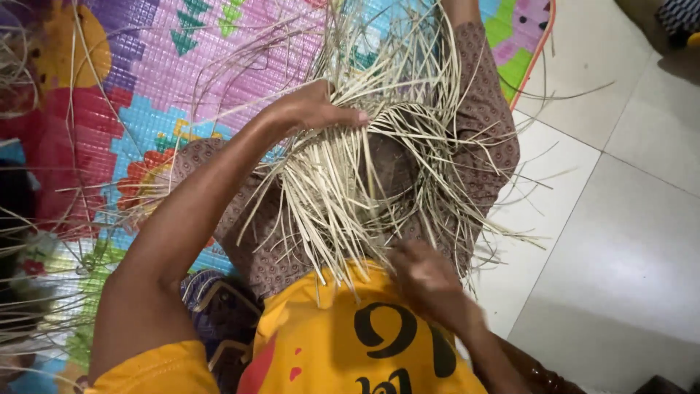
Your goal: A person is weaving straw-like fibers around a base, possibly a shoe sole, using their hands and a small weaving tool.
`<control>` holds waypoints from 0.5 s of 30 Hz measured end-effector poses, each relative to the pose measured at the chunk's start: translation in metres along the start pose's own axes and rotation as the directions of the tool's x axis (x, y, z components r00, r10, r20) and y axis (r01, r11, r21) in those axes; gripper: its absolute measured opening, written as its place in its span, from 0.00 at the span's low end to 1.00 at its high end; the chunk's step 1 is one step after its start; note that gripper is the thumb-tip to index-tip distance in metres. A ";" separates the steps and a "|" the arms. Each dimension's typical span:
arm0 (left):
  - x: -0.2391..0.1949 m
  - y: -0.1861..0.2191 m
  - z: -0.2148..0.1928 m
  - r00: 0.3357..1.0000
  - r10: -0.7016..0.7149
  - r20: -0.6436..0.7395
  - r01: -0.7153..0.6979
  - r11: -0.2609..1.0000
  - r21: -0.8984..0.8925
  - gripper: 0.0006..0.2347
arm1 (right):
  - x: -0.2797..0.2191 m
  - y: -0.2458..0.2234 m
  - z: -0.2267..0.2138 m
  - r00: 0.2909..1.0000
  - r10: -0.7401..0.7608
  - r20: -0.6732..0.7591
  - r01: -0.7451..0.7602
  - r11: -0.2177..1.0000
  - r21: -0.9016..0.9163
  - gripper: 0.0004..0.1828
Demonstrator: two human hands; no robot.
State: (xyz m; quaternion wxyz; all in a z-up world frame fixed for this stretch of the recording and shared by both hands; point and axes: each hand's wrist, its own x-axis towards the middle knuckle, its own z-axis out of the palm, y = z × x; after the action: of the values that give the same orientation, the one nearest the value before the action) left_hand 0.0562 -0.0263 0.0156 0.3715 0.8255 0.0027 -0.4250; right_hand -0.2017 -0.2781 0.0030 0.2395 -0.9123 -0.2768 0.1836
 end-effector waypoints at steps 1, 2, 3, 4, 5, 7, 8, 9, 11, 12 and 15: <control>0.002 0.000 0.000 1.000 -0.005 0.002 0.005 1.000 -0.004 0.56 | 0.005 0.000 -0.019 1.000 -0.001 0.006 0.001 1.000 0.003 0.15; 0.003 0.000 0.000 1.000 0.006 0.006 -0.006 1.000 0.017 0.57 | 0.009 0.000 -0.038 0.998 0.046 -0.050 -0.046 0.999 0.000 0.18; 0.005 0.000 0.000 1.000 0.016 0.010 -0.017 0.999 0.039 0.58 | 0.014 0.000 -0.056 0.990 0.093 -0.108 -0.094 0.996 -0.001 0.23; 0.005 0.000 0.002 1.000 0.011 0.013 -0.012 0.999 0.037 0.58 | 0.026 0.007 -0.066 0.990 0.093 -0.103 -0.093 0.996 0.003 0.23; 0.006 0.000 0.004 0.999 0.037 0.011 -0.036 0.999 -0.015 0.55 | 0.037 0.013 -0.075 0.959 0.066 -0.275 -0.035 0.993 0.117 0.16; 0.004 0.003 0.006 0.998 0.060 0.012 -0.059 0.996 -0.067 0.53 | 0.072 0.028 -0.085 0.896 0.064 -0.439 0.038 0.975 0.219 0.11; 0.001 0.005 0.007 0.999 0.039 0.001 -0.039 0.998 -0.039 0.51 | 0.096 0.036 -0.085 0.913 0.116 -0.392 -0.007 0.963 0.270 0.11; -0.002 0.007 0.006 1.000 0.019 -0.013 -0.019 1.000 -0.011 0.49 | 0.120 0.044 -0.085 0.925 0.163 -0.343 -0.049 0.947 0.317 0.12; 0.000 0.003 0.005 0.999 0.043 -0.007 -0.044 0.998 -0.046 0.48 | 0.154 0.054 -0.074 0.938 0.181 -0.295 -0.075 0.938 0.339 0.11; 0.001 0.001 0.005 0.998 0.069 -0.005 -0.069 0.994 -0.081 0.47 | 0.171 0.059 -0.068 0.949 0.197 -0.248 -0.099 0.929 0.357 0.11; -0.002 -0.004 0.008 0.996 0.085 -0.031 -0.088 0.984 -0.152 0.43 | 0.192 0.081 -0.053 0.908 0.114 -0.404 -0.014 0.970 0.243 0.06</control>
State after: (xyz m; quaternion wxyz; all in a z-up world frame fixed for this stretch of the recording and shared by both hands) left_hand 0.0486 -0.0276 0.0115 0.4518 0.7990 0.0040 -0.3969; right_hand 0.0064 -0.2409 -0.0364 0.3925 -0.9044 -0.1656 0.0250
